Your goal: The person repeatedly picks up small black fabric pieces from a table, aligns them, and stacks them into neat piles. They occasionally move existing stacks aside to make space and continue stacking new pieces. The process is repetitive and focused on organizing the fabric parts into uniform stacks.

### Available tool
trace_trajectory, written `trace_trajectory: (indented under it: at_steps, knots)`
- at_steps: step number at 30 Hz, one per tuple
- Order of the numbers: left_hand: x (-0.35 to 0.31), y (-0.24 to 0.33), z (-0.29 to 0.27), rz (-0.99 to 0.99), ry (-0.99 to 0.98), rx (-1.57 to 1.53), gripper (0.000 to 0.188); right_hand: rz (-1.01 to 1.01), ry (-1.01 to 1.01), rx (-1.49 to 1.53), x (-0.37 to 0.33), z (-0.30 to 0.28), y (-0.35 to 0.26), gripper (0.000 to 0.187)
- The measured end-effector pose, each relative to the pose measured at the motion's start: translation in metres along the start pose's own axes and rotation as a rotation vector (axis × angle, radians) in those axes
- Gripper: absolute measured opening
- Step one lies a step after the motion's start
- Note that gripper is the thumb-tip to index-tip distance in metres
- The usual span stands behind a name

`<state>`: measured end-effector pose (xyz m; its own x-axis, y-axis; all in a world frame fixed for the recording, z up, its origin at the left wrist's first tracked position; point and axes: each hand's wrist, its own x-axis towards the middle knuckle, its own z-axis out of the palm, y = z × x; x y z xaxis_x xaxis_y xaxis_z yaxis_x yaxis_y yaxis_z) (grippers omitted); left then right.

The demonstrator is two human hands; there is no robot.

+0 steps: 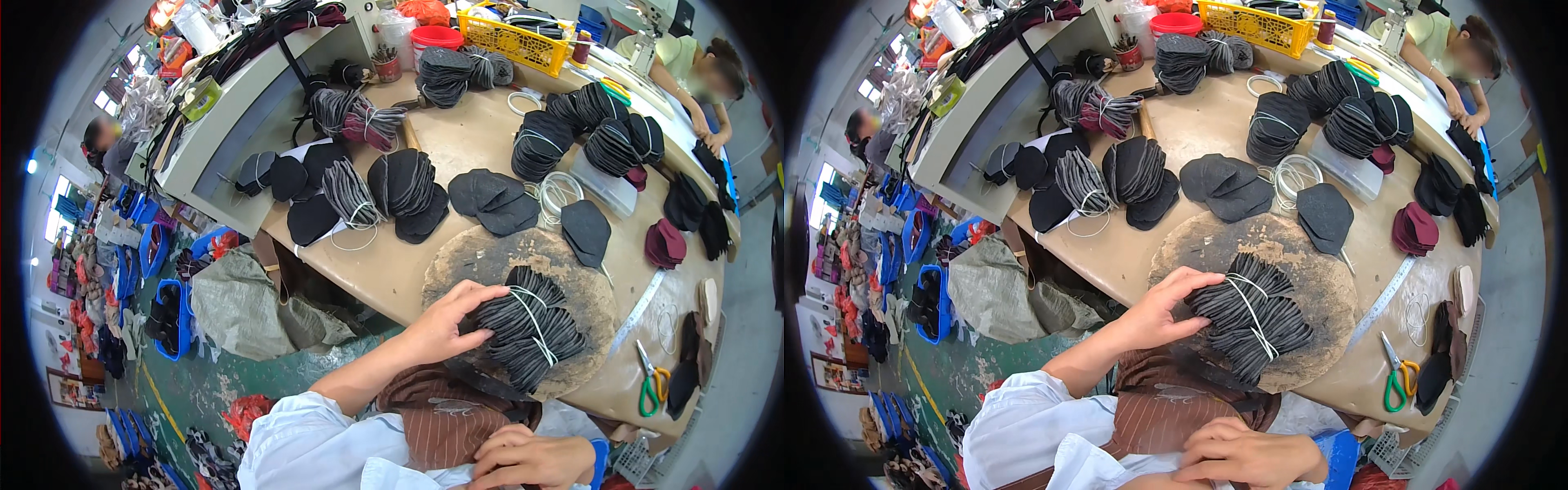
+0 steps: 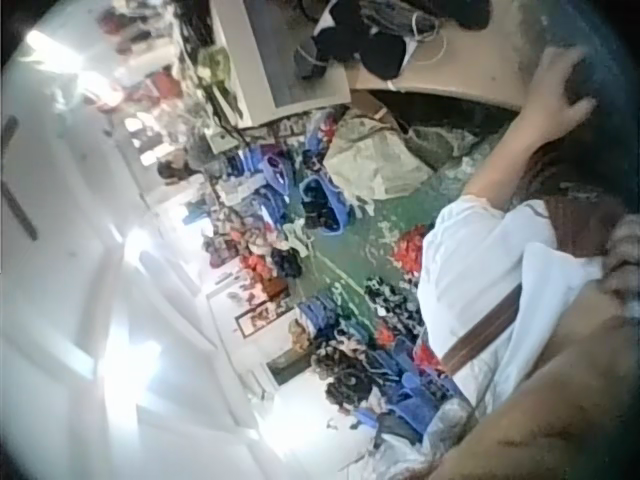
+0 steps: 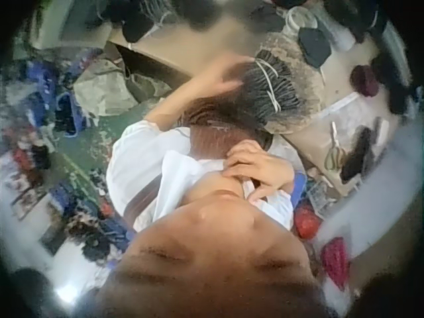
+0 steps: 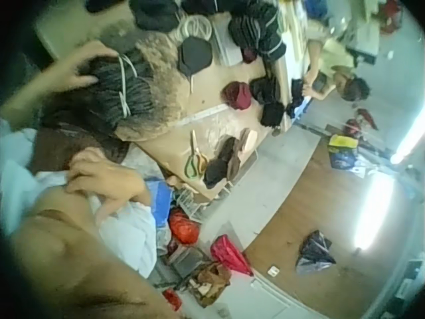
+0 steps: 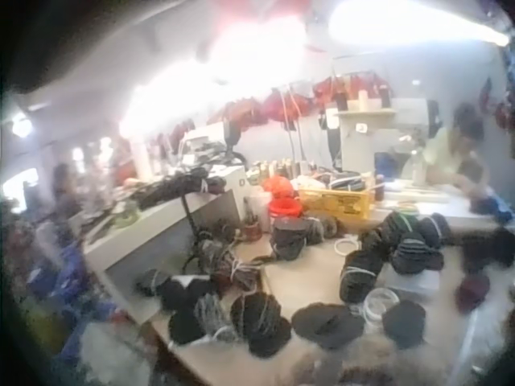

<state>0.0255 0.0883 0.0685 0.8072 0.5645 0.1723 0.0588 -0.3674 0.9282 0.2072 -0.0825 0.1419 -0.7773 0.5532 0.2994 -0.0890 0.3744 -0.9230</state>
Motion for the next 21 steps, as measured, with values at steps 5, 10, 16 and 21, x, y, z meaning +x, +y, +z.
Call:
trace_trajectory:
  at_steps: [5, 10, 16, 21]
  knots:
    - [0.0006, 0.0004, 0.0003, -0.003, -0.003, -0.013, 0.064, -0.079, -0.051, -0.003, -0.0034, 0.0009, 0.0074, 0.065]
    - [0.0003, 0.0009, 0.0004, -0.004, 0.002, -0.006, 0.063, 0.061, -0.079, 0.056, -0.0052, 0.0017, 0.0055, 0.061]
    - [0.0, 0.0008, -0.0001, -0.001, 0.001, -0.004, 0.063, -0.042, 0.001, -0.066, -0.0006, -0.0017, 0.007, 0.064]
    - [-0.0005, 0.0017, -0.0003, -0.028, -0.003, -0.02, 0.063, 0.049, -0.02, 0.011, 0.0004, -0.0001, 0.0054, 0.057]
